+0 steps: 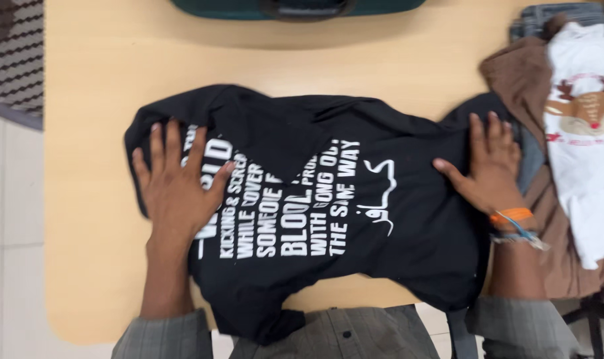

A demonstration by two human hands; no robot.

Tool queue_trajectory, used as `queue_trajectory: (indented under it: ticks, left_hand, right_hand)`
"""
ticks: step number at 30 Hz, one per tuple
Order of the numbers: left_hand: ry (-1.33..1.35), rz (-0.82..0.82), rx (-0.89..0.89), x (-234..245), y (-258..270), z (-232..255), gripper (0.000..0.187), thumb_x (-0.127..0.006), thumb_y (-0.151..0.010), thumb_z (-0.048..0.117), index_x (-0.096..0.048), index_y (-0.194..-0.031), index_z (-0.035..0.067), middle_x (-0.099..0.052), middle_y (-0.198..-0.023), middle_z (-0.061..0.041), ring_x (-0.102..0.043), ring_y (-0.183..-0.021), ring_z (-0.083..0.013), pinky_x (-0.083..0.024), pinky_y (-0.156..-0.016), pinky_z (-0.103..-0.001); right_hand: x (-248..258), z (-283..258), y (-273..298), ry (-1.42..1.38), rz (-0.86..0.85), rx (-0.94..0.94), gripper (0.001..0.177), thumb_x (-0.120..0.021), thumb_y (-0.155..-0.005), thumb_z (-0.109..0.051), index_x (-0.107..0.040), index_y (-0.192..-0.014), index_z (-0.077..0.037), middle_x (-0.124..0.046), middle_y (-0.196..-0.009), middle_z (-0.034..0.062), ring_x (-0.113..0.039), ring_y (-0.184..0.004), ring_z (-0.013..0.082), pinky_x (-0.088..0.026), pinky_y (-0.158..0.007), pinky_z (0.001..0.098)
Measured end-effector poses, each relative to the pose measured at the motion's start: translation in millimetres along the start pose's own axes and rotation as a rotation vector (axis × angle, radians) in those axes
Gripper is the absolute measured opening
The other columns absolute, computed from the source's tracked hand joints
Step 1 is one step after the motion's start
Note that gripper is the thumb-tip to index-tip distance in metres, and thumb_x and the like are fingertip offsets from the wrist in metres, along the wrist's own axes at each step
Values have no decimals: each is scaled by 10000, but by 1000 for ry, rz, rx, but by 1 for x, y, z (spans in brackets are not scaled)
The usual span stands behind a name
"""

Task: The person folds shirts and pants by hand on a table and places them into an open suitcase.

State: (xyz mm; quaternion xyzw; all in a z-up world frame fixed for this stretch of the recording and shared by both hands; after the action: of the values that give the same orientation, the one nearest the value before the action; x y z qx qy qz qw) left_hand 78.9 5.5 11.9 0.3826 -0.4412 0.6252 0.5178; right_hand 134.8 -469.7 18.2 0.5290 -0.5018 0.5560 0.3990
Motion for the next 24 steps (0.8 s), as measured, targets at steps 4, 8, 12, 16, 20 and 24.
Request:
queue_trajectory:
  ticks: [4,8,12,16,20,24]
  left_hand:
    - [17,65,48,10,3,-3,674,-610,-959,557,-611,-1470,118,-363,-1622,-267,-247,-1530,-432,-131,-1197,-660]
    - [-62,224,95,27,11,5,470,-738,-893,369,-724,-1278,99,-495,-1488,-255,-382,-1431,-420,-187,-1144,-658]
    - [22,118,71,7,-4,11,363,-748,-873,166,-735,-1209,30,-579,-1218,-136,-518,-1235,-324,-343,-1148,-553]
    - [264,43,29,-25,-29,4,412,-654,-933,88,-655,-1339,20,-582,-1297,-145,-525,-1254,-337,-411,-1081,-505]
    - [78,176,-86,-18,-33,4,668,-685,-833,183,-531,-1443,-44,-476,-1529,-285,-353,-1484,-452,-295,-1182,-576]
    - [-30,63,52,-22,-39,-7,823,-687,-802,392,-506,-1495,-15,-377,-1527,-339,-162,-1472,-526,-123,-1132,-706]
  right_hand:
    - [0,-13,5,38,145,-20,894,-767,-937,-478,-389,-1621,-42,-366,-1642,308,-300,-1513,501,-267,-1126,674]
    - [14,-49,23,-248,236,72,457,-759,-1027,-321,-536,-1303,-33,-560,-1327,185,-520,-1289,396,-424,-1128,477]
    - [16,-69,10,-182,185,145,260,-781,-985,-248,-689,-1123,-47,-597,-1129,139,-576,-1093,345,-467,-968,459]
    - [3,-53,-19,-198,45,7,259,-704,-1094,-314,-693,-1227,-92,-622,-983,83,-556,-895,285,-469,-850,400]
    - [-13,-32,-46,-69,-73,-238,763,-623,-996,-549,-474,-1633,-154,-613,-1057,176,-569,-1016,356,-444,-896,518]
    - [-18,-42,-55,-12,48,-21,826,-578,-1025,-616,-401,-1666,-125,-423,-1529,251,-358,-1413,456,-262,-1122,663]
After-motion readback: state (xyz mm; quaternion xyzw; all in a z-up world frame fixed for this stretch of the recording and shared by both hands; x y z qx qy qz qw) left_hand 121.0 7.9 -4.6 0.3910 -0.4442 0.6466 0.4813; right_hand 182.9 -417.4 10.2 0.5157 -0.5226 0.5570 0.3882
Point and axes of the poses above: each hand's wrist, its own y-axis away from the middle knuckle, its own x-axis out of the back of the hand, z = x × y, the point moved 8 cm from there along -y, towards the middle knuckle
